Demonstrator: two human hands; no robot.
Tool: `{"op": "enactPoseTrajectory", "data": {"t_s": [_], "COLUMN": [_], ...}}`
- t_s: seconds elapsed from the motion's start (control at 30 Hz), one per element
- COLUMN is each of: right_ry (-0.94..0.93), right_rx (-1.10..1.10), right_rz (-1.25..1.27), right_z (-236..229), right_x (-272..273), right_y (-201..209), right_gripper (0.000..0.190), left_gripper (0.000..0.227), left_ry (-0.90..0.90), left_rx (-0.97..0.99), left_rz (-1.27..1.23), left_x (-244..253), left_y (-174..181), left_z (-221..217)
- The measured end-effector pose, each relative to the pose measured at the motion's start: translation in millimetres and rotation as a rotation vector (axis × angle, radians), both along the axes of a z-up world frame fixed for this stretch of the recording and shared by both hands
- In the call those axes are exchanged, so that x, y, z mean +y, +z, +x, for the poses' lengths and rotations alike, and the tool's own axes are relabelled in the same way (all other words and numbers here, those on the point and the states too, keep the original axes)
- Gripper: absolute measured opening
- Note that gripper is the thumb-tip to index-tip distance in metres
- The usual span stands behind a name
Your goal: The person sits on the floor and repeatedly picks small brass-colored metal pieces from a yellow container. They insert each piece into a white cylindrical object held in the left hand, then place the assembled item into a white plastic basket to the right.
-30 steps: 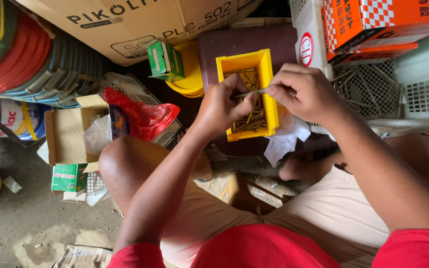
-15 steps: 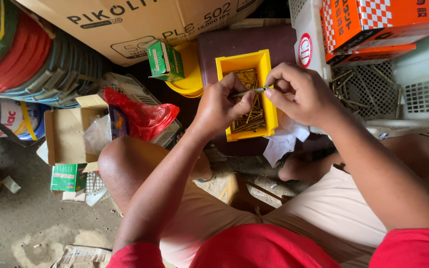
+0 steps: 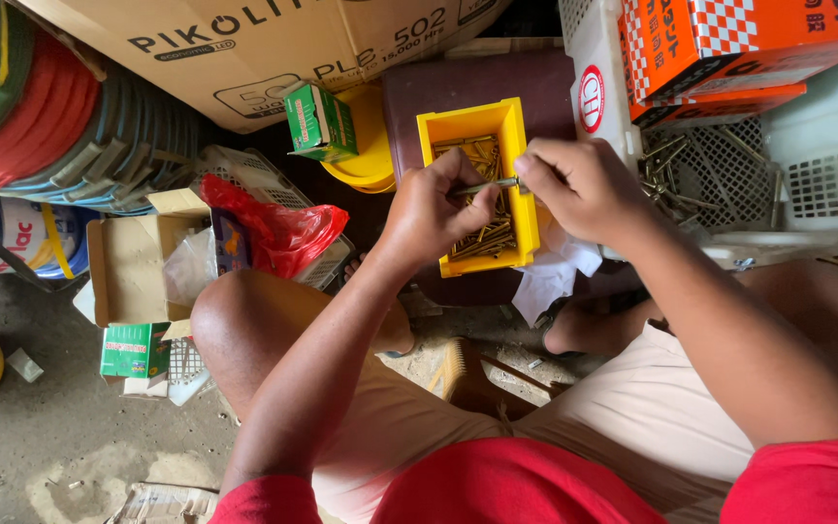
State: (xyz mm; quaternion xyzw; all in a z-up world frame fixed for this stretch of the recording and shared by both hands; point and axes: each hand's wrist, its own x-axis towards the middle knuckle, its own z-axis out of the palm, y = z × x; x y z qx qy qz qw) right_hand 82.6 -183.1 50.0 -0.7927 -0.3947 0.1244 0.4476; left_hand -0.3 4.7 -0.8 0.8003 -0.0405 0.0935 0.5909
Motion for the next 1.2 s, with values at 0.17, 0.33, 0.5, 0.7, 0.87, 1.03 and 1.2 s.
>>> {"op": "enactPoseTrajectory", "data": {"t_s": [0.17,0.33,0.5,0.7,0.87,1.03,1.2], "right_ry": [0.009,0.058,0.011,0.070,0.012,0.084,0.109], "right_rx": [0.052,-0.039,0.059,-0.014,0.014,-0.057,-0.226], "right_rz": [0.047,0.027,0.052,0.040,0.006,0.016,0.006], "right_z": [-3,-7,0,-6,0,-9,-5], "right_x": [-2,0,-2,1,-3,-4,-2], "right_y": [0,12,-12,22,-4,18,6], "right_gripper": [0.027,0.011,0.044,0.014,0.037,0.029,0.020], "left_gripper": [0.020,0.020,0.024,0.023,0.022,0.021,0.020], "left_ry": [-0.003,0.005,-0.002,0.005,-0.005,-0.003,-0.014], "left_rx": [0.004,-0.015,-0.002,-0.007,0.006,0.040,0.022], "left_rz": [-0.033,-0.046,-0.030,-0.020,-0.028,-0.058,-0.047], "left_x": [2,2,1,2,0,2,3], "left_y": [4,2,2,1,6,4,1], "left_z": [-1,-2,0,-1,-2,-2,-2]}}
